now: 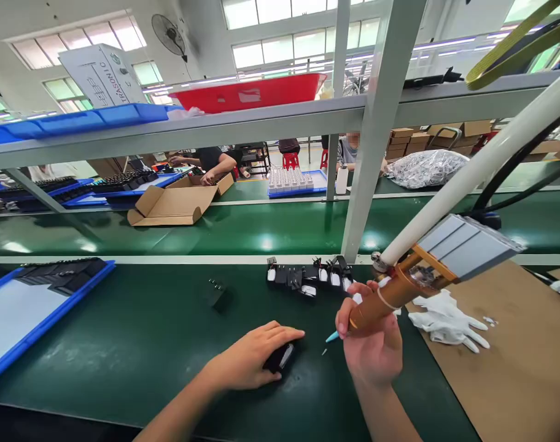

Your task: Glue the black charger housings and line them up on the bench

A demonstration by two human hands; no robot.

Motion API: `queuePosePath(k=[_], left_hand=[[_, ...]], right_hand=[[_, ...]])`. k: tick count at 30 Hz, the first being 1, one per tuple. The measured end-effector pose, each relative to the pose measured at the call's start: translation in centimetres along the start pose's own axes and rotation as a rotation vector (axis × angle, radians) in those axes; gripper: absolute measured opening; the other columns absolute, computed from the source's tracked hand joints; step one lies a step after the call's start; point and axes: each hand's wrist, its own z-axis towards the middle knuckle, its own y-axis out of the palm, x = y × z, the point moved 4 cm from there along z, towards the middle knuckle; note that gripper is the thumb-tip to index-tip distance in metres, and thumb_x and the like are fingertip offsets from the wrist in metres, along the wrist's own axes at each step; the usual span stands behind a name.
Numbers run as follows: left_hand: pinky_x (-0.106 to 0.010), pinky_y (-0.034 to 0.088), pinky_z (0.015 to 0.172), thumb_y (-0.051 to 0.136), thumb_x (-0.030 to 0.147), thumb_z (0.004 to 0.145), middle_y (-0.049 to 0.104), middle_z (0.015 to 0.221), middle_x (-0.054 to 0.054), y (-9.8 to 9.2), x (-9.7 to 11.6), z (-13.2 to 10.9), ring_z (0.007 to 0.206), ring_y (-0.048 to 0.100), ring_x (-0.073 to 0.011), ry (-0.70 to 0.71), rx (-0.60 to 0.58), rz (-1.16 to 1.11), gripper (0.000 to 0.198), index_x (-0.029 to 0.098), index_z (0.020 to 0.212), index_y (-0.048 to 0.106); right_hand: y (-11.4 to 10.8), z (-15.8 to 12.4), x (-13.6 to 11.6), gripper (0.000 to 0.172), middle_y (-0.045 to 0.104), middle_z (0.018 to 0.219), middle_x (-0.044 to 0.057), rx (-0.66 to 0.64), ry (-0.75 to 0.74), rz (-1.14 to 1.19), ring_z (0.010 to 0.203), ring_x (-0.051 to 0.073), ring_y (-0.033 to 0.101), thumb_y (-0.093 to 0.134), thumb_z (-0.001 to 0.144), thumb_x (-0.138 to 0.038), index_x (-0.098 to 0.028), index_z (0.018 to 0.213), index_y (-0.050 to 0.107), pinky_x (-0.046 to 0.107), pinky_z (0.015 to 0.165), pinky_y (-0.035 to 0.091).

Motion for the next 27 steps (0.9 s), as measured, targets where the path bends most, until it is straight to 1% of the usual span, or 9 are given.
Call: queuePosePath(k=[2, 4, 7, 10, 15, 18, 21, 24, 27], left_hand=[[-0.045, 0.035, 0.105, 0.073, 0.022, 0.072, 0.045, 0.143, -0.005, 0.6, -0.2, -0.6, 0.125, 0.045, -0.0279, -0.072, 0.076, -0.084, 0.083, 0.038, 0.143, 0.034], [-0.045, 0.037, 0.104, 0.071, 0.027, 0.076, 0.043, 0.144, -0.005, 1.2, -0.7, -1.4, 0.124, 0.046, -0.0265, -0.159, 0.191, -0.205, 0.074, 0.038, 0.141, 0.037], [-0.041, 0.045, 0.096, 0.066, 0.029, 0.081, 0.053, 0.134, -0.006, 2.2, -1.9, -2.4, 0.111, 0.056, -0.0228, -0.252, 0.367, -0.437, 0.057, 0.035, 0.134, 0.046], [-0.038, 0.046, 0.095, 0.067, 0.031, 0.081, 0.060, 0.124, -0.008, 3.2, -2.9, -3.0, 0.107, 0.059, -0.0222, -0.272, 0.501, -0.649, 0.047, 0.029, 0.127, 0.054], [-0.035, 0.047, 0.094, 0.060, 0.039, 0.086, 0.067, 0.110, -0.008, 4.4, -3.9, -3.1, 0.106, 0.061, -0.0221, -0.327, 0.665, -0.776, 0.040, 0.024, 0.123, 0.056], [-0.037, 0.049, 0.090, 0.051, 0.042, 0.090, 0.062, 0.122, -0.010, 4.7, -4.0, -2.9, 0.106, 0.062, -0.0236, -0.374, 0.747, -0.655, 0.033, 0.023, 0.114, 0.063], [-0.041, 0.046, 0.097, 0.048, 0.041, 0.091, 0.062, 0.124, -0.009, 5.1, -3.6, -2.8, 0.111, 0.059, -0.0251, -0.348, 0.718, -0.386, 0.031, 0.022, 0.105, 0.069], [-0.045, 0.045, 0.099, 0.064, 0.040, 0.080, 0.065, 0.118, -0.010, 6.0, -3.3, -2.6, 0.113, 0.057, -0.0276, -0.316, 0.667, -0.175, 0.040, 0.022, 0.116, 0.064], [-0.046, 0.049, 0.093, 0.070, 0.036, 0.075, 0.067, 0.114, -0.011, 6.7, -3.2, -2.2, 0.107, 0.060, -0.0289, -0.381, 0.678, -0.024, 0.045, 0.019, 0.116, 0.063]], right_hand=[[0.1, 0.0, 0.0, 0.031, 0.054, 0.097, 0.003, 0.008, -0.004, -0.005, 0.047, 0.009, 0.051, 0.041, 0.086, -0.046, -0.026, 0.104, 0.056, 0.025, 0.038, 0.037], [0.1, -0.1, 0.0, 0.031, 0.054, 0.097, 0.002, 0.011, -0.002, -0.006, 0.046, 0.009, 0.051, 0.041, 0.086, -0.046, -0.026, 0.104, 0.056, 0.025, 0.039, 0.036], [0.2, -0.2, 0.1, 0.031, 0.054, 0.097, 0.002, -0.002, 0.001, 0.000, 0.046, 0.009, 0.051, 0.042, 0.085, -0.046, -0.027, 0.105, 0.055, 0.026, 0.039, 0.035], [0.3, -0.3, 0.1, 0.032, 0.054, 0.097, 0.002, -0.012, 0.003, 0.004, 0.046, 0.009, 0.051, 0.043, 0.084, -0.047, -0.027, 0.106, 0.056, 0.025, 0.038, 0.035], [0.4, -0.4, 0.1, 0.033, 0.054, 0.096, 0.001, -0.013, 0.006, 0.009, 0.045, 0.008, 0.051, 0.045, 0.084, -0.049, -0.027, 0.107, 0.056, 0.025, 0.038, 0.035], [0.7, -0.4, 0.2, 0.034, 0.054, 0.097, 0.001, -0.017, 0.016, 0.015, 0.045, 0.008, 0.050, 0.044, 0.085, -0.049, -0.027, 0.108, 0.056, 0.025, 0.038, 0.036], [1.1, -0.5, 0.4, 0.037, 0.055, 0.097, 0.002, -0.012, 0.031, 0.018, 0.044, 0.008, 0.049, 0.041, 0.085, -0.052, -0.027, 0.109, 0.056, 0.024, 0.036, 0.034], [1.8, -0.7, 0.6, 0.040, 0.055, 0.096, 0.003, -0.022, 0.056, 0.020, 0.043, 0.007, 0.048, 0.041, 0.085, -0.055, -0.027, 0.109, 0.056, 0.023, 0.034, 0.033], [2.4, -1.1, 0.8, 0.041, 0.056, 0.095, 0.002, -0.031, 0.068, 0.039, 0.043, 0.007, 0.047, 0.042, 0.084, -0.057, -0.027, 0.109, 0.056, 0.023, 0.035, 0.033]])
